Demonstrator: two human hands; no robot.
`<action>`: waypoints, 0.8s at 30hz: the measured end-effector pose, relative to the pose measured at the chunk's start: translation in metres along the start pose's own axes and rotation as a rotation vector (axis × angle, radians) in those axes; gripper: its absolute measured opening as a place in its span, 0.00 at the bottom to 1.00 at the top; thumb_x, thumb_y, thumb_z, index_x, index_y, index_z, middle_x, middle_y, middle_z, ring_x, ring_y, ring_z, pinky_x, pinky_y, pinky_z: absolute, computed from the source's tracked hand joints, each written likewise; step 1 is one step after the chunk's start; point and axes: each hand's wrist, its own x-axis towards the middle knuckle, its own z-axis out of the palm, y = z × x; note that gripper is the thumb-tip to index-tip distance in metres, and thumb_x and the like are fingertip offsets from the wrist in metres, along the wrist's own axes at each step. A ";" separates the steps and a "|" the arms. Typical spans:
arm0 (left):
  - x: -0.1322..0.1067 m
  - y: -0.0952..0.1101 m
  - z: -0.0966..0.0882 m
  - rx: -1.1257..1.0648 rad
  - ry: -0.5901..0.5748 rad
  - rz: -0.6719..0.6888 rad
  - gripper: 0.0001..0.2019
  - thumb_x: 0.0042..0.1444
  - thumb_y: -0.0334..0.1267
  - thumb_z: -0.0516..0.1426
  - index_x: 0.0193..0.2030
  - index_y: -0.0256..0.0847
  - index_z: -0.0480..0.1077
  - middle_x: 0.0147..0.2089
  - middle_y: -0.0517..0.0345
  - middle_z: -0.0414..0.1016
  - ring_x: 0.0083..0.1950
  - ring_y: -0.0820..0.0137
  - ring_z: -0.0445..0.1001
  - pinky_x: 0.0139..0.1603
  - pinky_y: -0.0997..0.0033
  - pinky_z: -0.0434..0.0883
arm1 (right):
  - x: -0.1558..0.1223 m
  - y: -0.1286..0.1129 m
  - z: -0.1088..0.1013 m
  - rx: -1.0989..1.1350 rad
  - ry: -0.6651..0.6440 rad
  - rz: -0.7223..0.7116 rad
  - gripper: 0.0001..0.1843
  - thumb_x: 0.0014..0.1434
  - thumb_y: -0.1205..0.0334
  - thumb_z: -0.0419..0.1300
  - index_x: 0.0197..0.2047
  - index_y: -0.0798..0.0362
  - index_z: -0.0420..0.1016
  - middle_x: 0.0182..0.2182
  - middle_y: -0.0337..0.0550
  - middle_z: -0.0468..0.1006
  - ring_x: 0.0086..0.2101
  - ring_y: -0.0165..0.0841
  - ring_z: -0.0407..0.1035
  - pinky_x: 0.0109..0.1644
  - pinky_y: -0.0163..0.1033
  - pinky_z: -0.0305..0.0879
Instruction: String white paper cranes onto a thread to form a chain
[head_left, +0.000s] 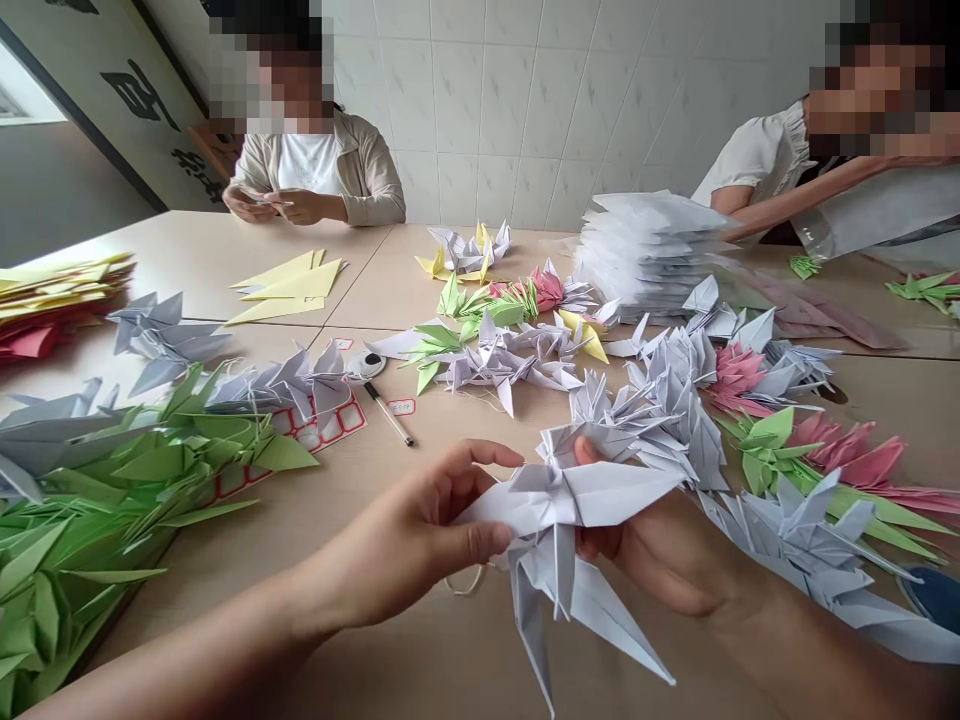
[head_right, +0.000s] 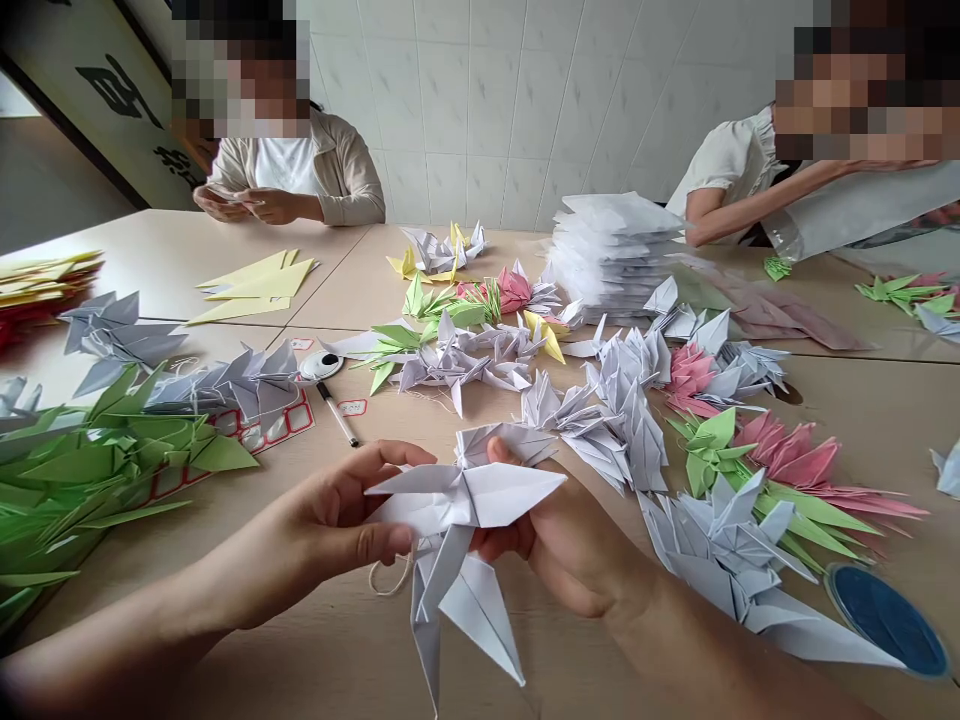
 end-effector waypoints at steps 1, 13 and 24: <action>0.000 0.000 -0.001 -0.004 0.039 0.007 0.18 0.59 0.35 0.61 0.55 0.44 0.63 0.37 0.61 0.70 0.35 0.75 0.66 0.34 0.75 0.62 | 0.000 0.001 -0.001 -0.010 0.005 -0.008 0.17 0.56 0.49 0.67 0.25 0.55 0.79 0.18 0.37 0.79 0.19 0.27 0.73 0.21 0.27 0.72; 0.002 0.002 -0.001 -0.021 0.274 0.121 0.07 0.58 0.38 0.61 0.41 0.40 0.69 0.34 0.61 0.72 0.33 0.75 0.68 0.33 0.77 0.70 | -0.004 -0.002 0.011 -0.115 0.054 -0.106 0.18 0.55 0.48 0.67 0.26 0.55 0.78 0.20 0.38 0.77 0.21 0.25 0.69 0.23 0.25 0.65; -0.006 0.003 0.009 0.357 0.362 0.241 0.04 0.60 0.34 0.57 0.42 0.42 0.70 0.34 0.61 0.73 0.33 0.74 0.70 0.33 0.77 0.67 | -0.006 -0.003 0.007 0.057 0.061 0.057 0.16 0.57 0.51 0.67 0.40 0.56 0.80 0.25 0.40 0.81 0.26 0.27 0.77 0.29 0.26 0.76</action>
